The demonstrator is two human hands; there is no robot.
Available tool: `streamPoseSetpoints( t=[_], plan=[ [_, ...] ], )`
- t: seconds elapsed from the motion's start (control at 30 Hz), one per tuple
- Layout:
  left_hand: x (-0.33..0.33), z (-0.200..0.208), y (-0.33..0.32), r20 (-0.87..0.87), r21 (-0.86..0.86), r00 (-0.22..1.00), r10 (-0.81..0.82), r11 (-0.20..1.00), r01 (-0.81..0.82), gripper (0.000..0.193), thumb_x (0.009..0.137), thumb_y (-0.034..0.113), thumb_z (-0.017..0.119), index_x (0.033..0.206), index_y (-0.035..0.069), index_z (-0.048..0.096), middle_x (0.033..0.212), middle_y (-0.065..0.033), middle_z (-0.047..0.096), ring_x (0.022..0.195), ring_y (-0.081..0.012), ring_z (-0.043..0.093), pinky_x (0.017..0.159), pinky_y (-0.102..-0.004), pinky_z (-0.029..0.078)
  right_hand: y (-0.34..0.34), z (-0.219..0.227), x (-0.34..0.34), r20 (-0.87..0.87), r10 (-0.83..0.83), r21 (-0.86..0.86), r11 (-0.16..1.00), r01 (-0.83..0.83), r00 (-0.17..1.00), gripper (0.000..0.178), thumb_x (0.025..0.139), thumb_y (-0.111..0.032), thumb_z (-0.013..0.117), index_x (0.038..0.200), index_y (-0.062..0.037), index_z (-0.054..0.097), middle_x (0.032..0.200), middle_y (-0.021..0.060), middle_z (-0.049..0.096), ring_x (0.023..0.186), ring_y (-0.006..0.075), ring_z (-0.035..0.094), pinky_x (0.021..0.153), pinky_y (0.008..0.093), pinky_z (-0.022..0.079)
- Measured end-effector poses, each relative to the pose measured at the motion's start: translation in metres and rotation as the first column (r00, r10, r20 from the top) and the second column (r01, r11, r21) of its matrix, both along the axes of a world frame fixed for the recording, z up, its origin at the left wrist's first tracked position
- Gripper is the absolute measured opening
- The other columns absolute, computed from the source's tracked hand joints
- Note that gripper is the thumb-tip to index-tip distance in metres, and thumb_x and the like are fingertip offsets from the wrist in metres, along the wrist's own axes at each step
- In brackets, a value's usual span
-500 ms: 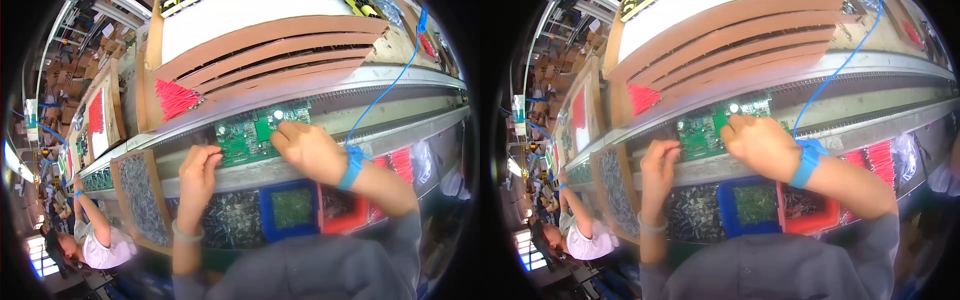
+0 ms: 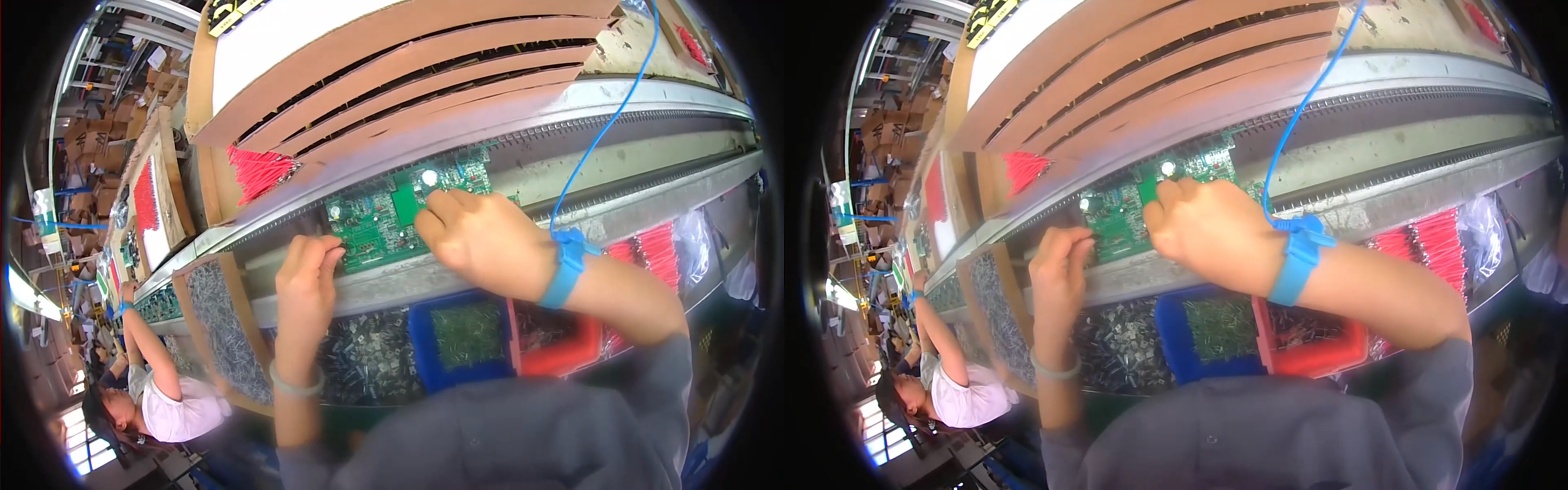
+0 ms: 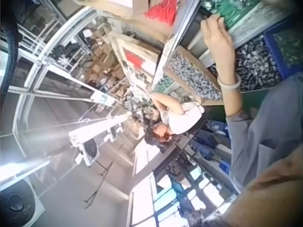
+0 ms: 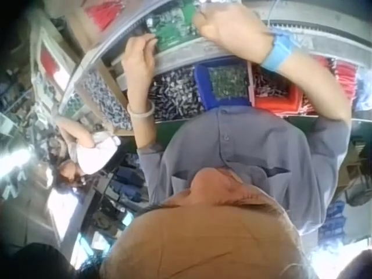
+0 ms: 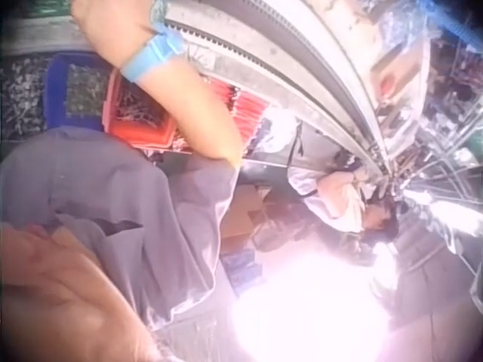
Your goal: The person assembles circuit boards on an assembly line by inserting electronic components, transformers, and wires into the boards by hand.
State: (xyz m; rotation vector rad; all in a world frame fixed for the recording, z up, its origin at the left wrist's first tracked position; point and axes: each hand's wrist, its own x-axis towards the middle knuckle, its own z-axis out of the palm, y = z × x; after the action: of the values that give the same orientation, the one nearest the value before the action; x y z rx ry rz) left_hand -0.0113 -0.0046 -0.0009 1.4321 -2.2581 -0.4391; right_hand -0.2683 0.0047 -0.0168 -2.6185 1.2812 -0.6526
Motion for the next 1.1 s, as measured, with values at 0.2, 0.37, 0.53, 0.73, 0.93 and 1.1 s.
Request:
streamPoseSetpoints(
  t=[0.2,0.37,0.53,0.73,0.93,1.1],
  plan=[
    [-0.001,0.009,-0.012,0.082,0.033,0.994,-0.074,0.997,0.071,0.013,0.087,-0.003,0.070,0.099,-0.001,0.066,0.088,-0.0165,0.062,0.075,-0.0339,0.063,0.066,-0.0399,0.049,0.000,0.000,0.000,-0.022,0.006,-0.012,1.000,-0.006,1.000,0.012,0.074,-0.007,0.063,0.084,-0.0049,0.056,0.081,0.0098,0.057,0.075,0.0247,0.067,0.057,0.0349,0.057],
    [0.006,0.015,-0.026,0.003,0.182,0.984,-0.178,0.968,0.175,0.014,0.085,-0.003,0.070,0.098,-0.001,0.066,0.087,-0.0162,0.063,0.076,-0.0352,0.064,0.067,-0.0402,0.050,0.000,-0.001,0.000,-0.026,0.005,-0.024,1.000,-0.006,1.000,0.012,0.073,-0.007,0.063,0.083,-0.0049,0.056,0.081,0.0093,0.057,0.074,0.0240,0.067,0.057,0.0342,0.057],
    [0.006,0.010,-0.021,0.051,0.120,0.983,-0.174,0.979,0.167,0.014,0.084,-0.003,0.070,0.097,-0.002,0.066,0.088,-0.0151,0.064,0.077,-0.0323,0.064,0.070,-0.0380,0.051,0.001,0.000,0.001,-0.029,0.007,-0.026,1.000,-0.007,1.000,0.013,0.073,-0.007,0.063,0.084,-0.0048,0.056,0.081,0.0093,0.057,0.074,0.0240,0.067,0.057,0.0340,0.057],
    [-0.005,0.001,-0.001,0.254,-0.095,0.948,-0.192,0.970,0.222,0.020,0.079,-0.004,0.073,0.097,-0.002,0.065,0.088,-0.0135,0.060,0.082,-0.0307,0.062,0.071,-0.0408,0.051,0.000,0.002,0.000,0.013,0.005,-0.028,1.000,-0.004,1.000,0.010,0.072,-0.009,0.066,0.080,-0.0034,0.061,0.078,0.0114,0.062,0.073,0.0253,0.069,0.055,0.0355,0.058],
    [-0.005,-0.010,0.008,0.286,-0.205,0.948,-0.139,0.958,0.202,0.025,0.083,-0.001,0.073,0.106,-0.003,0.064,0.090,-0.0143,0.059,0.082,-0.0306,0.061,0.073,-0.0407,0.052,-0.004,0.005,-0.005,0.033,0.010,0.029,1.000,-0.011,0.999,0.013,0.077,-0.005,0.062,0.088,-0.0032,0.055,0.079,0.0127,0.060,0.073,0.0297,0.069,0.059,0.0382,0.058],
    [-0.002,-0.004,0.015,0.219,-0.175,0.973,-0.075,0.978,0.115,0.045,0.086,-0.004,0.070,0.129,-0.003,0.057,0.093,-0.0174,0.062,0.086,-0.0330,0.063,0.076,-0.0420,0.052,-0.010,0.006,-0.005,0.031,0.045,0.056,0.997,-0.046,0.999,0.011,0.082,-0.004,0.060,0.089,-0.0027,0.052,0.080,0.0145,0.060,0.074,0.0336,0.068,0.062,0.0419,0.056]
  ],
)
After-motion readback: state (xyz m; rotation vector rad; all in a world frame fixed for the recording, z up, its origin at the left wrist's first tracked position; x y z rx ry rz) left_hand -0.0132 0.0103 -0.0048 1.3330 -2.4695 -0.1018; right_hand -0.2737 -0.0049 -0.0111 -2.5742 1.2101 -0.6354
